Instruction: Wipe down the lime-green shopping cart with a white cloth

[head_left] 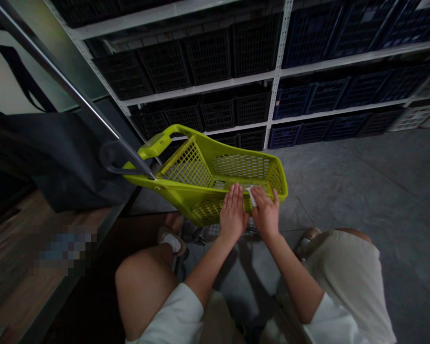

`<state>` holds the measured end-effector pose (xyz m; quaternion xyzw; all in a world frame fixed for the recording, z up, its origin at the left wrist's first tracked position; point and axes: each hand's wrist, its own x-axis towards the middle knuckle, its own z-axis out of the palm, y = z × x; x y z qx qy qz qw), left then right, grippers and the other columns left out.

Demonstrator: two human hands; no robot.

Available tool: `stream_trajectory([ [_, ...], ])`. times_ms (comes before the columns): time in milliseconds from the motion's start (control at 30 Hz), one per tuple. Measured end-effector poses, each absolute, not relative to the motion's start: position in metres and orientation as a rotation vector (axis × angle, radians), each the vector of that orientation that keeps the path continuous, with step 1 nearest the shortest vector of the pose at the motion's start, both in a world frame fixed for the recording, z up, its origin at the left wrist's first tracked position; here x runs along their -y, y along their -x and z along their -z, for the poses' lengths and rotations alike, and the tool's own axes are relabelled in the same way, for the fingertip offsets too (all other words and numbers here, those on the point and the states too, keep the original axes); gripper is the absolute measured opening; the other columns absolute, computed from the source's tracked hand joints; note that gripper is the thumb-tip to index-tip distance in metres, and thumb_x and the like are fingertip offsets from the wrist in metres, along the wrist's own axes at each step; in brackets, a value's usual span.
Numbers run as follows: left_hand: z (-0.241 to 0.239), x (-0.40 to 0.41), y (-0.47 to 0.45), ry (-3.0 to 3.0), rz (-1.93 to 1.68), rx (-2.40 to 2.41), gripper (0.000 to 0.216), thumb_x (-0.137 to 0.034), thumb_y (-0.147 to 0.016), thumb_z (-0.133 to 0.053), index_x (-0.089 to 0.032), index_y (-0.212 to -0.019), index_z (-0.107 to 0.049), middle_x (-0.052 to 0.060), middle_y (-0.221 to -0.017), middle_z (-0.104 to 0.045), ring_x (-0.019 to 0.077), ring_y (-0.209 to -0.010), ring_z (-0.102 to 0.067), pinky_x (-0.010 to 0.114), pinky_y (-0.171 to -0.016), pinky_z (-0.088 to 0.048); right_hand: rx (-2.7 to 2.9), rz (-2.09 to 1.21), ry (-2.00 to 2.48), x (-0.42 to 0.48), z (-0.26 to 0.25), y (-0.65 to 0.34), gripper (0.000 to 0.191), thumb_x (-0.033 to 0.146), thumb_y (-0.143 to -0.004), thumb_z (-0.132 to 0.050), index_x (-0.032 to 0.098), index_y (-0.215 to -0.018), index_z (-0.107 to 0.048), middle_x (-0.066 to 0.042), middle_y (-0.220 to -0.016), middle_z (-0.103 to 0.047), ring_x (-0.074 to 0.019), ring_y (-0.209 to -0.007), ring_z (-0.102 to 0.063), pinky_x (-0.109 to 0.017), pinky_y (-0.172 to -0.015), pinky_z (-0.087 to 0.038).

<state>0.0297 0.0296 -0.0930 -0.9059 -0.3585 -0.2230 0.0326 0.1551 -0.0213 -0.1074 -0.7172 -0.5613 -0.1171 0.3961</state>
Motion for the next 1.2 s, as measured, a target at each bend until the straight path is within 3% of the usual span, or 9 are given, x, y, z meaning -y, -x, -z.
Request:
stream_trajectory([
  [100,0.095,-0.032,-0.027,2.777,0.695,1.104,0.077,-0.016,-0.088,-0.046,-0.006,-0.157,-0.015,0.018,-0.165,-0.026,0.0254,-0.155,-0.015,0.047,-0.125,-0.029,1.530,0.238,1.760,0.008,0.095,-0.134,0.058,0.004,-0.080,-0.040,0.019,-0.133,-0.060,-0.007,-0.136,-0.066,-0.0196,-0.134,-0.054,-0.047,-0.125,-0.013],
  [233,0.091,-0.032,-0.024,2.789,0.708,1.073,0.086,-0.014,-0.082,-0.051,-0.008,-0.158,-0.012,0.015,-0.167,-0.020,0.0254,-0.156,-0.011,0.047,-0.126,-0.027,1.632,0.311,1.719,0.025,0.103,-0.162,0.064,0.004,-0.079,-0.042,0.023,-0.139,-0.055,-0.005,-0.140,-0.063,-0.0198,-0.137,-0.051,-0.049,-0.125,-0.007],
  [500,0.088,-0.029,-0.027,2.774,0.664,1.071,0.087,-0.014,-0.082,-0.052,-0.006,-0.158,-0.010,0.014,-0.168,-0.018,0.0251,-0.156,-0.010,0.045,-0.126,-0.025,1.433,0.538,1.858,0.066,0.138,-0.250,0.058,0.008,-0.078,-0.044,0.024,-0.131,-0.061,-0.004,-0.129,-0.071,-0.0241,-0.136,-0.053,-0.053,-0.121,-0.014],
  [600,0.090,-0.027,-0.029,2.786,0.684,1.072,0.087,-0.014,-0.081,-0.053,-0.005,-0.158,-0.013,0.015,-0.168,-0.018,0.0254,-0.156,-0.009,0.044,-0.127,-0.024,1.312,0.488,1.895,0.051,0.130,-0.222,0.053,0.008,-0.079,-0.042,0.022,-0.124,-0.064,-0.006,-0.125,-0.072,-0.0248,-0.133,-0.056,-0.055,-0.120,-0.015],
  [733,0.095,-0.029,-0.031,2.784,0.700,1.073,0.083,-0.014,-0.082,-0.052,-0.004,-0.156,-0.016,0.016,-0.167,-0.021,0.0252,-0.156,-0.009,0.044,-0.127,-0.025,1.379,0.335,1.831,0.019,0.102,-0.160,0.051,0.006,-0.080,-0.041,0.022,-0.122,-0.065,-0.006,-0.124,-0.072,-0.0228,-0.124,-0.061,-0.054,-0.122,-0.006],
  [833,0.098,-0.031,-0.031,2.765,0.711,1.108,0.080,-0.017,-0.085,-0.051,-0.004,-0.156,-0.016,0.018,-0.166,-0.024,0.0258,-0.156,-0.014,0.046,-0.126,-0.028,1.469,0.183,1.793,0.005,0.084,-0.136,0.050,0.006,-0.079,-0.042,0.023,-0.121,-0.065,-0.007,-0.125,-0.072,-0.0222,-0.118,-0.062,-0.051,-0.120,-0.010],
  [933,0.098,-0.032,-0.031,2.761,0.714,1.131,0.082,-0.017,-0.084,-0.052,-0.006,-0.156,-0.015,0.018,-0.165,-0.025,0.0263,-0.155,-0.015,0.047,-0.125,-0.028,1.491,0.134,1.822,0.001,0.078,-0.137,0.046,0.008,-0.078,-0.046,0.021,-0.118,-0.066,-0.011,-0.141,-0.062,-0.0255,-0.120,-0.059,-0.051,-0.114,-0.020],
  [1033,0.096,-0.033,-0.030,2.757,0.713,1.135,0.080,-0.018,-0.085,-0.052,-0.005,-0.155,-0.018,0.019,-0.165,-0.025,0.0266,-0.155,-0.015,0.047,-0.125,-0.028,1.549,0.148,1.851,0.001,0.081,-0.145,0.045,0.007,-0.076,-0.045,0.019,-0.116,-0.064,-0.014,-0.153,-0.049,-0.0273,-0.133,-0.050,-0.052,-0.113,-0.020],
  [1200,0.095,-0.034,-0.027,2.774,0.707,1.094,0.081,-0.014,-0.082,-0.050,-0.004,-0.156,-0.018,0.017,-0.166,-0.023,0.0259,-0.156,-0.011,0.046,-0.126,-0.026,1.682,0.197,1.818,0.005,0.091,-0.151,0.063,0.002,-0.077,-0.039,0.022,-0.135,-0.054,-0.009,-0.144,-0.060,-0.0213,-0.134,-0.051,-0.049,-0.116,-0.014],
])
